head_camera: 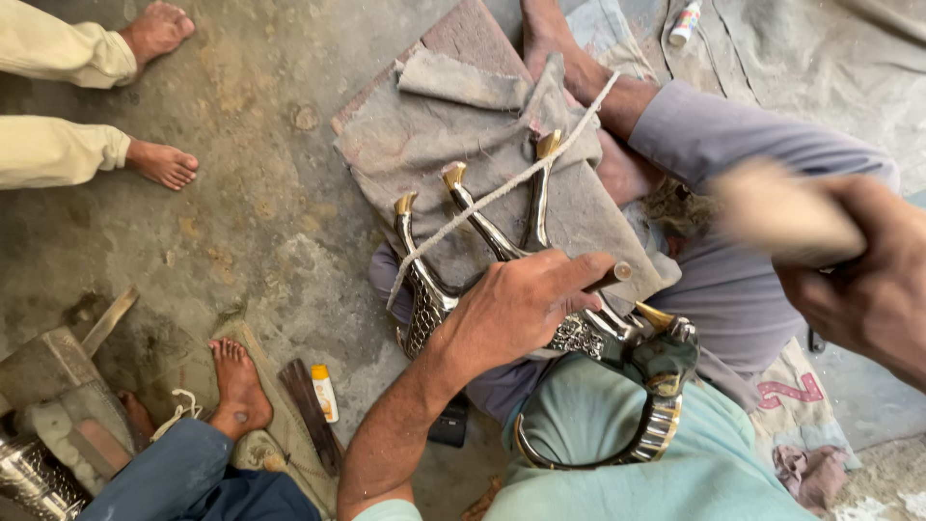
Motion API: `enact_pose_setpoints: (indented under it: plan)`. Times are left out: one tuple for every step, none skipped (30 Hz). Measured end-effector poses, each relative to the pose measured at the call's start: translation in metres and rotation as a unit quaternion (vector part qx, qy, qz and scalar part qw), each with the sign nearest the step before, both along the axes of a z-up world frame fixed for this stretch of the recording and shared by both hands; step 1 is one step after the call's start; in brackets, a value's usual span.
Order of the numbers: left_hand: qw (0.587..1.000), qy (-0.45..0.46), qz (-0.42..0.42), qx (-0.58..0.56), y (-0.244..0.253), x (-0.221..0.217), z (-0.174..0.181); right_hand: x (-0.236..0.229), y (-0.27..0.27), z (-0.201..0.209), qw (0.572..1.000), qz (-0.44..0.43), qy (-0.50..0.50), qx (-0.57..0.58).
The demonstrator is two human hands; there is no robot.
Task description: The person sits on the floor and repeatedly strikes a metal animal-shaped object with a hammer and chisel to shape or emboss its surface. The object is held steady on a cloth-covered block while the person works on different sections.
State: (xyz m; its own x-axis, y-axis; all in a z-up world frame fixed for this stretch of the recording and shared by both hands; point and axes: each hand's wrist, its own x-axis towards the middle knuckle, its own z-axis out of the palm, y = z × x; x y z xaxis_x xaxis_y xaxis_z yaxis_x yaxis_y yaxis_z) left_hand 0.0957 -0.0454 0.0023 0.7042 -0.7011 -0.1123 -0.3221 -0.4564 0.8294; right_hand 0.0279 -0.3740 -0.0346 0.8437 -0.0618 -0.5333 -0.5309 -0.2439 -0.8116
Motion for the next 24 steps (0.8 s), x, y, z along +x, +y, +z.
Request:
enact_pose_setpoints:
  plan:
    - [1.0, 0.002, -0.001, 0.005, 0.0, -0.001, 0.0, -0.002, 0.0, -0.001, 0.978, 0.091, -0.1, -0.16]
    - [1.0, 0.004, -0.002, 0.011, 0.0, -0.002, 0.0, -0.002, 0.001, -0.001, 0.913, 0.178, -0.195, -0.311]
    - [1.0, 0.002, -0.007, 0.014, 0.0, 0.001, 0.001, 0.0, 0.001, 0.0, 0.807, 0.255, -0.284, -0.451]
    - [1.0, -0.002, -0.007, 0.008, -0.001, 0.004, 0.001, 0.003, 0.001, 0.001, 0.873, 0.2, -0.224, -0.385]
    - [1.0, 0.0, -0.003, 0.001, -0.001, 0.003, 0.002, 0.004, 0.001, 0.004, 0.926, 0.147, -0.156, -0.311]
    - [1.0, 0.002, 0.0, -0.006, -0.001, 0.003, 0.002, 0.006, 0.004, 0.004, 0.965, 0.09, -0.108, -0.224]
    - [1.0, 0.002, -0.003, -0.02, -0.001, 0.002, 0.003, 0.009, 0.006, 0.006, 0.988, 0.025, -0.063, -0.138]
    - [0.999, 0.001, -0.005, -0.033, -0.001, 0.002, 0.004, 0.012, 0.01, 0.007, 0.997, -0.043, -0.039, -0.042]
    - [0.999, -0.002, -0.009, -0.047, -0.001, 0.004, 0.004, 0.013, 0.015, 0.007, 0.992, -0.112, -0.015, 0.055]
    - [0.999, -0.002, -0.021, -0.027, -0.002, 0.004, 0.006, 0.011, 0.016, 0.011, 0.986, -0.002, -0.116, -0.12]
    - [0.999, -0.005, -0.035, -0.011, -0.004, 0.005, 0.007, 0.007, 0.014, 0.017, 0.927, 0.108, -0.213, -0.289]
    - [0.999, -0.007, -0.048, 0.006, -0.005, 0.006, 0.009, 0.003, 0.015, 0.02, 0.819, 0.215, -0.298, -0.44]
    - [0.999, -0.006, -0.051, 0.015, -0.008, 0.006, 0.008, -0.001, 0.018, 0.017, 0.902, 0.106, -0.277, -0.314]
    - [0.998, -0.005, -0.054, 0.025, -0.009, 0.006, 0.008, -0.006, 0.025, 0.011, 0.954, -0.005, -0.244, -0.175]
    - [0.998, -0.001, -0.056, 0.036, -0.01, 0.004, 0.009, -0.009, 0.03, 0.006, 0.973, -0.114, -0.199, -0.028]
    - [0.999, -0.006, -0.046, 0.027, -0.011, 0.003, 0.009, -0.011, 0.025, 0.004, 0.954, -0.009, -0.236, -0.182]
    - [0.999, -0.01, -0.041, 0.02, -0.01, 0.002, 0.008, -0.012, 0.021, 0.001, 0.903, 0.093, -0.264, -0.326]
    - [0.999, -0.015, -0.036, 0.014, -0.009, 0.001, 0.007, -0.014, 0.017, -0.002, 0.863, 0.151, -0.262, -0.404]
    - [1.0, -0.011, -0.005, -0.004, -0.007, -0.001, 0.007, -0.015, 0.013, -0.003, 0.814, 0.205, -0.264, -0.476]
    - [0.999, -0.007, 0.027, -0.023, -0.005, -0.004, 0.006, -0.014, 0.008, -0.002, 0.806, 0.217, -0.245, -0.493]
    - [0.997, -0.006, 0.059, -0.041, -0.002, -0.006, 0.005, -0.011, 0.003, -0.001, 0.797, 0.229, -0.229, -0.509]
    - [0.993, -0.019, 0.096, -0.061, 0.001, -0.009, 0.003, -0.008, -0.001, 0.002, 0.815, 0.227, -0.201, -0.494]
    - [0.987, -0.029, 0.133, -0.081, 0.006, -0.013, 0.001, -0.005, -0.002, 0.005, 0.832, 0.225, -0.17, -0.478]
    - [0.979, -0.041, 0.171, -0.1, 0.009, -0.017, 0.0, -0.002, 0.0, 0.009, 0.847, 0.223, -0.14, -0.461]
